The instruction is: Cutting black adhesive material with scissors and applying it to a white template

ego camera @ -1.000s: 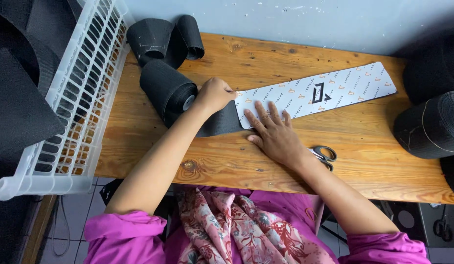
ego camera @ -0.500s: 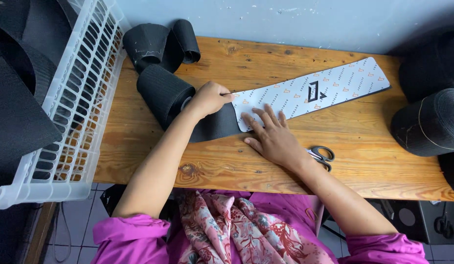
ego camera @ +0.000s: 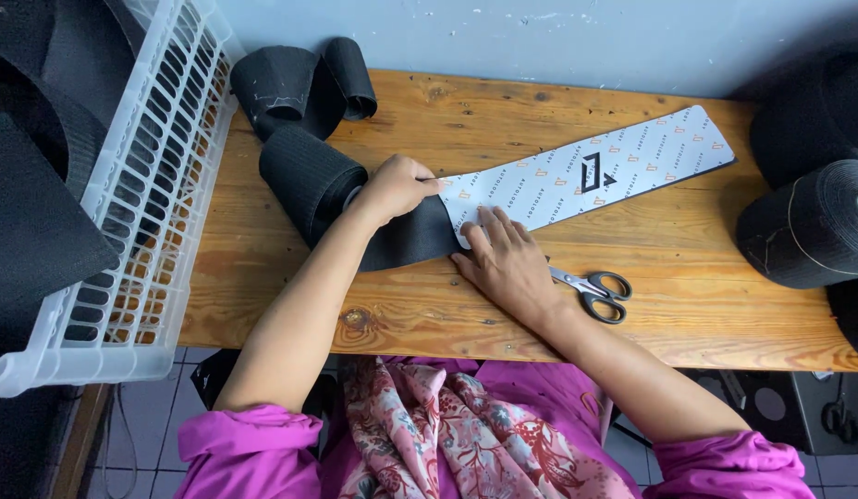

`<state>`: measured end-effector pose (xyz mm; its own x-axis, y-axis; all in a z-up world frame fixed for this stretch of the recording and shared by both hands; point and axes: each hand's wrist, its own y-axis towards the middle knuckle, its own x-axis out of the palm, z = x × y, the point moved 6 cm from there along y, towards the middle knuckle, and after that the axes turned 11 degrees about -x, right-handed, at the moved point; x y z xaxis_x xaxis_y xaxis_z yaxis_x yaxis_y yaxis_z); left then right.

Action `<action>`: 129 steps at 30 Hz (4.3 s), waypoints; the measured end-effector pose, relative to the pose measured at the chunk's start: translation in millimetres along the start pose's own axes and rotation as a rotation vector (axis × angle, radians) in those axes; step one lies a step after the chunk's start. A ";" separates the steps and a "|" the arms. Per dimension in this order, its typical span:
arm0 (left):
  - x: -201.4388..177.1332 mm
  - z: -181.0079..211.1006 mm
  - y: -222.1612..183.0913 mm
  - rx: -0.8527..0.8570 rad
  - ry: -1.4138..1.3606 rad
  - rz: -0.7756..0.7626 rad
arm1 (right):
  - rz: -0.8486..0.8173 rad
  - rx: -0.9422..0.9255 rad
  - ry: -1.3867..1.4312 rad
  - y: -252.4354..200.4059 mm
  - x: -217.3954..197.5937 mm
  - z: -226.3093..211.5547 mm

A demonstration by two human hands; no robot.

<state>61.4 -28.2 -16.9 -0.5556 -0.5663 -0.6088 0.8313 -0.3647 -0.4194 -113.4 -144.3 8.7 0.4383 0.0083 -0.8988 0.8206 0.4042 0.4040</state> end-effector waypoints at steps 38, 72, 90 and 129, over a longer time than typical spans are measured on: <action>-1.1 26.6 -20.4 0.063 0.175 0.026 | -0.040 0.001 -0.012 34.6 7.6 48.1; 90.5 -13.0 -193.0 -0.061 -1.363 -0.080 | -0.110 0.214 0.792 75.8 68.0 91.3; 140.9 -22.6 -88.7 -0.066 -1.543 0.278 | -0.125 0.297 0.861 71.7 39.7 90.2; 70.6 12.1 -173.1 0.179 -0.645 -0.035 | -0.221 0.255 0.551 73.8 109.8 96.5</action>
<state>-121.5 -14.0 20.8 -0.5080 -0.8599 -0.0490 0.8334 -0.4764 -0.2801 30.7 -201.8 -43.7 0.0524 0.4461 -0.8935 0.9612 0.2202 0.1664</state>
